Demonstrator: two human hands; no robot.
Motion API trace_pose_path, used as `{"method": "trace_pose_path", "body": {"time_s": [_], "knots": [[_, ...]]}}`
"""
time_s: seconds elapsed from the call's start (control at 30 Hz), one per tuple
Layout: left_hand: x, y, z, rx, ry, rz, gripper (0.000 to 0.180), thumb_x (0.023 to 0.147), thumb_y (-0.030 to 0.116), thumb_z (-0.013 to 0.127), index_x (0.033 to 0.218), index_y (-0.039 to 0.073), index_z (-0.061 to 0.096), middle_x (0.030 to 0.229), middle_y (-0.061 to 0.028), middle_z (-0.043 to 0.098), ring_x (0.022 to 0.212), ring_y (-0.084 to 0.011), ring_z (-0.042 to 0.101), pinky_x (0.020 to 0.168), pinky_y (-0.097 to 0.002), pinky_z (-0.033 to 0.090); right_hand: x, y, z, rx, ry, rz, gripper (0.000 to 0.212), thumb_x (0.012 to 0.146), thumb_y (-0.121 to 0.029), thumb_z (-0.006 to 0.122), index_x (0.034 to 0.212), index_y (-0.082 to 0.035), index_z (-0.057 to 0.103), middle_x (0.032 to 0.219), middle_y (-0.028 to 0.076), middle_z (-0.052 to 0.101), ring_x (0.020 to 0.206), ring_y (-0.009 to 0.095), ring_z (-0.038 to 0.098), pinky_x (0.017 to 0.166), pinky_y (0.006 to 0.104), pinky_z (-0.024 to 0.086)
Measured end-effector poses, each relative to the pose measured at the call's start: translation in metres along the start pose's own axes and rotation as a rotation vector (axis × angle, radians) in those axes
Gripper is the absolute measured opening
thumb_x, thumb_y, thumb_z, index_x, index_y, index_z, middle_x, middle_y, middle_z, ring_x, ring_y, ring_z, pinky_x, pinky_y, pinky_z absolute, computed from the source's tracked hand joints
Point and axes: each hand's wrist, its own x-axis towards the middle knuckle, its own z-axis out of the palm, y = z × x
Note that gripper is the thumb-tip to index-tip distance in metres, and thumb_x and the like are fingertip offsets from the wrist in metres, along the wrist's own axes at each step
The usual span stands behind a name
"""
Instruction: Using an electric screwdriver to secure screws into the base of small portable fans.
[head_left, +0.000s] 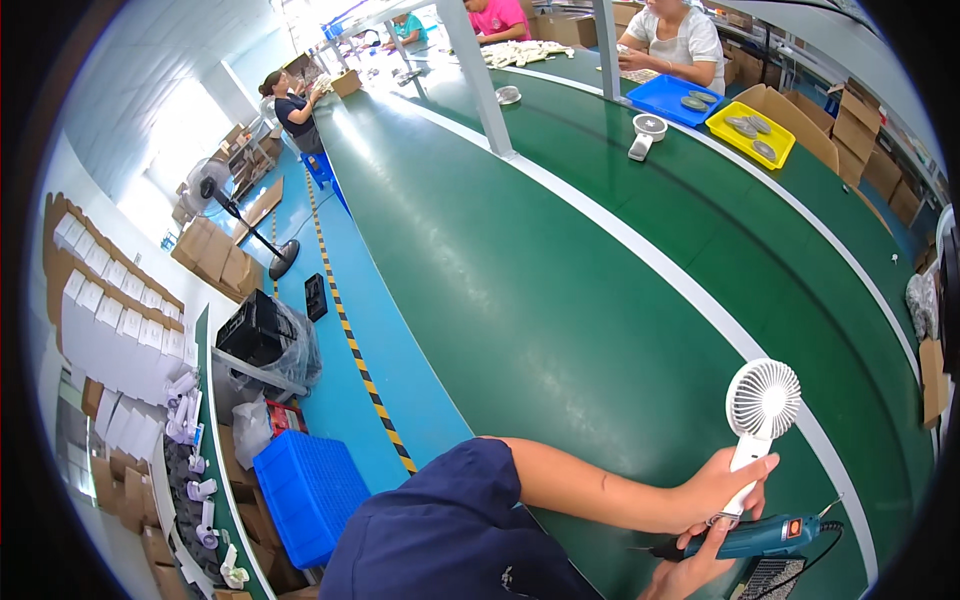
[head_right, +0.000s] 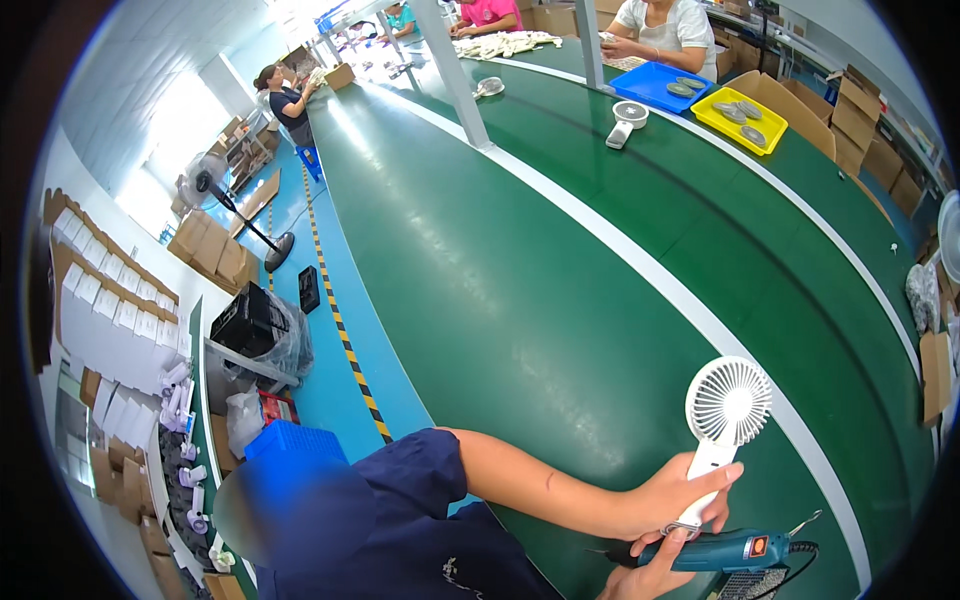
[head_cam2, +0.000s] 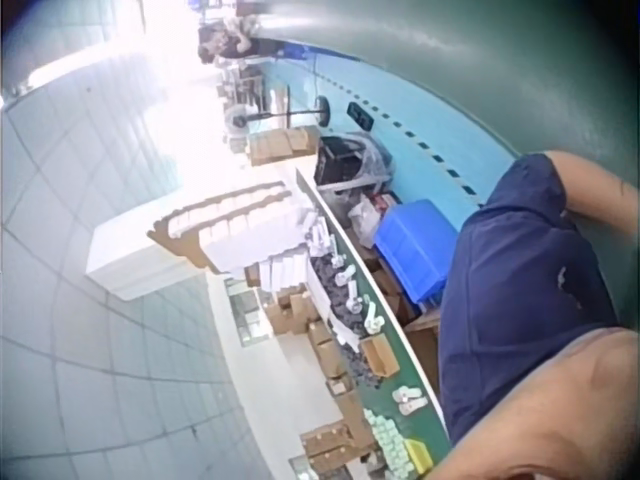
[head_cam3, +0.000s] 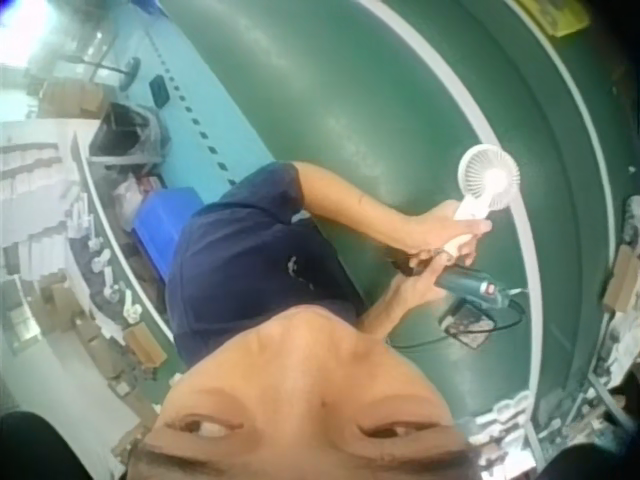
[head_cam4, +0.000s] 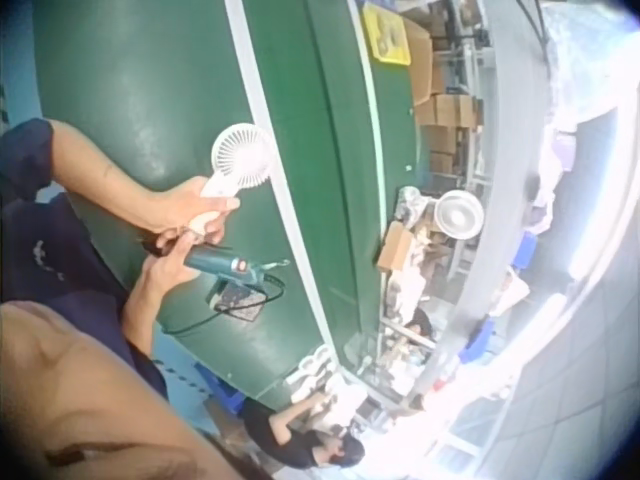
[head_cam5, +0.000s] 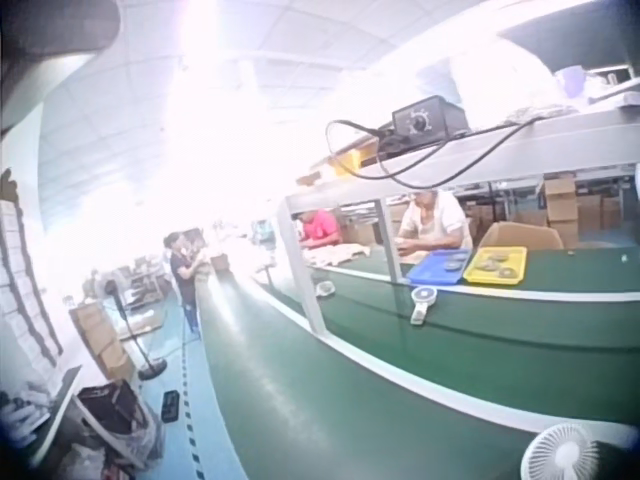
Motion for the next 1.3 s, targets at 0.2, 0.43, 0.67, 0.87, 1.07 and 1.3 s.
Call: {"method": "trace_pose_path", "body": {"time_s": [0.2,0.43,0.67,0.87,1.07,1.3], "knots": [[-0.002,0.015,0.008,-0.103,0.028,-0.014,0.037,0.095,0.042,0.048,0.084,0.008,0.041,0.058,-0.0009,0.046,0.058,-0.0118,0.055,0.052,-0.0244,0.042,-0.004,-0.010,-0.003,-0.086,-0.034,0.069,0.031,0.085,-0.019,0.068,0.101,-0.001,0.048,0.080,0.011,0.056,0.060,0.015,0.053,0.053,0.0256,0.043],[0.004,0.004,0.006,0.095,-0.248,-0.221,0.038,0.096,0.037,0.050,0.107,0.001,0.050,0.097,-0.0106,0.062,0.073,-0.0080,0.058,0.054,-0.0208,0.049,0.005,-0.012,-0.020,-0.096,0.087,0.061,0.029,0.088,-0.011,0.056,0.113,0.000,0.046,0.085,0.004,0.046,0.069,0.015,0.048,0.058,0.0255,0.040],[0.005,0.017,-0.067,1.341,-0.331,0.223,0.038,0.079,0.009,0.066,0.116,0.006,0.058,0.118,-0.0134,0.059,0.117,-0.0301,0.052,0.098,-0.0386,0.041,0.029,-0.061,-0.180,0.049,0.401,0.019,0.025,0.091,-0.023,0.057,0.094,0.001,0.053,0.063,0.005,0.050,0.049,0.012,0.044,0.042,0.0225,0.033],[0.013,0.045,-0.094,1.838,-0.218,0.445,0.054,0.086,0.009,0.056,0.135,-0.002,0.036,0.141,-0.0176,0.039,0.135,-0.0356,0.030,0.111,-0.0437,0.020,0.016,-0.142,-0.348,0.021,0.768,-0.117,0.016,0.086,-0.014,0.065,0.090,-0.001,0.056,0.070,0.006,0.056,0.058,0.011,0.052,0.045,0.0224,0.040],[0.037,0.066,-0.134,2.042,-0.156,0.462,0.048,0.090,0.018,0.052,0.131,-0.003,0.039,0.143,-0.0185,0.035,0.136,-0.0354,0.028,0.112,-0.0473,0.016,0.024,-0.159,-0.476,0.118,0.834,-0.050,0.015,0.089,-0.015,0.061,0.094,-0.001,0.056,0.070,0.004,0.055,0.058,0.010,0.051,0.045,0.0202,0.040],[0.041,0.094,-0.138,1.974,-0.019,0.504,0.051,0.081,0.017,0.064,0.126,0.000,0.046,0.137,-0.0185,0.043,0.128,-0.0377,0.038,0.106,-0.0464,0.027,0.112,-0.154,-0.650,-0.359,0.776,0.107,0.039,0.088,-0.038,0.051,0.114,-0.011,0.062,0.099,0.003,0.064,0.094,0.021,0.057,0.078,0.0390,0.043]]}}
